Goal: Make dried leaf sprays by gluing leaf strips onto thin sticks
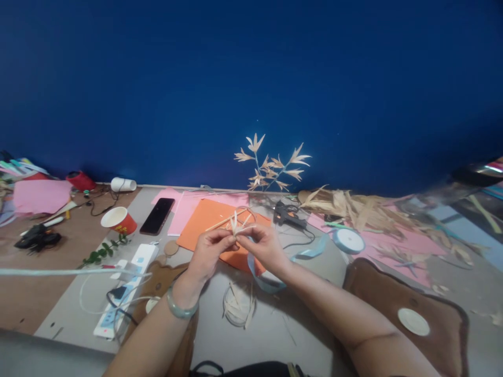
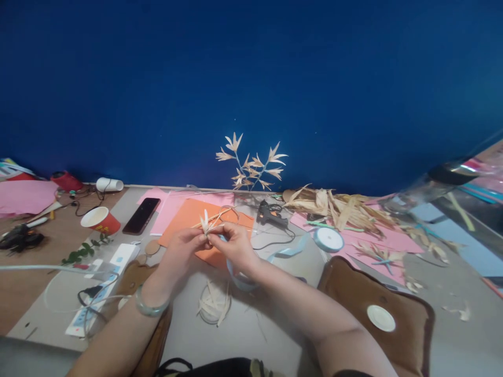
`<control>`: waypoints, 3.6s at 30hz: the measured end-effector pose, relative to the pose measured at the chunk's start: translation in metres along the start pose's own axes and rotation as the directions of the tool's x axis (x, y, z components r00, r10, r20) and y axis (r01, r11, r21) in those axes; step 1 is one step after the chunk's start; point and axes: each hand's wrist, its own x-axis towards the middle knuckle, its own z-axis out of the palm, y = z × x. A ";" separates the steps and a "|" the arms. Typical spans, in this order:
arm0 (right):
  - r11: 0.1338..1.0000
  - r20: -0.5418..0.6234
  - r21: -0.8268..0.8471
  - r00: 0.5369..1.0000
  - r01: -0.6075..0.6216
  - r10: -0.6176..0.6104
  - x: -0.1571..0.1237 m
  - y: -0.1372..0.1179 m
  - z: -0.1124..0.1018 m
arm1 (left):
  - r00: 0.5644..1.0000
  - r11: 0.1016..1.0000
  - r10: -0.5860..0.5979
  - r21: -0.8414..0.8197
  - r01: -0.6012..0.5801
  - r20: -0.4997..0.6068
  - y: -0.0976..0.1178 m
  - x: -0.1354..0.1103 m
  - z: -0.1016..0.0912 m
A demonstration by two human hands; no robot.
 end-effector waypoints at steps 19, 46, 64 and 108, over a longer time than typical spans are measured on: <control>0.989 -0.046 -0.107 0.993 0.099 -0.104 -0.001 0.005 0.002 | 0.999 1.000 0.020 -0.009 -0.020 0.046 -0.002 -0.001 0.002; 0.988 -0.020 -0.121 0.995 0.091 -0.094 -0.006 0.011 0.008 | 0.990 0.988 0.139 0.069 -0.136 -0.035 -0.016 0.001 0.001; 1.000 0.156 -0.008 0.988 -0.001 0.002 0.006 0.001 -0.001 | 0.986 0.979 0.165 0.120 -0.164 0.000 -0.016 0.002 -0.001; 0.998 0.108 -0.059 0.994 0.026 -0.019 0.006 0.014 -0.003 | 0.949 0.896 0.308 0.358 -0.264 -0.071 -0.031 0.005 -0.010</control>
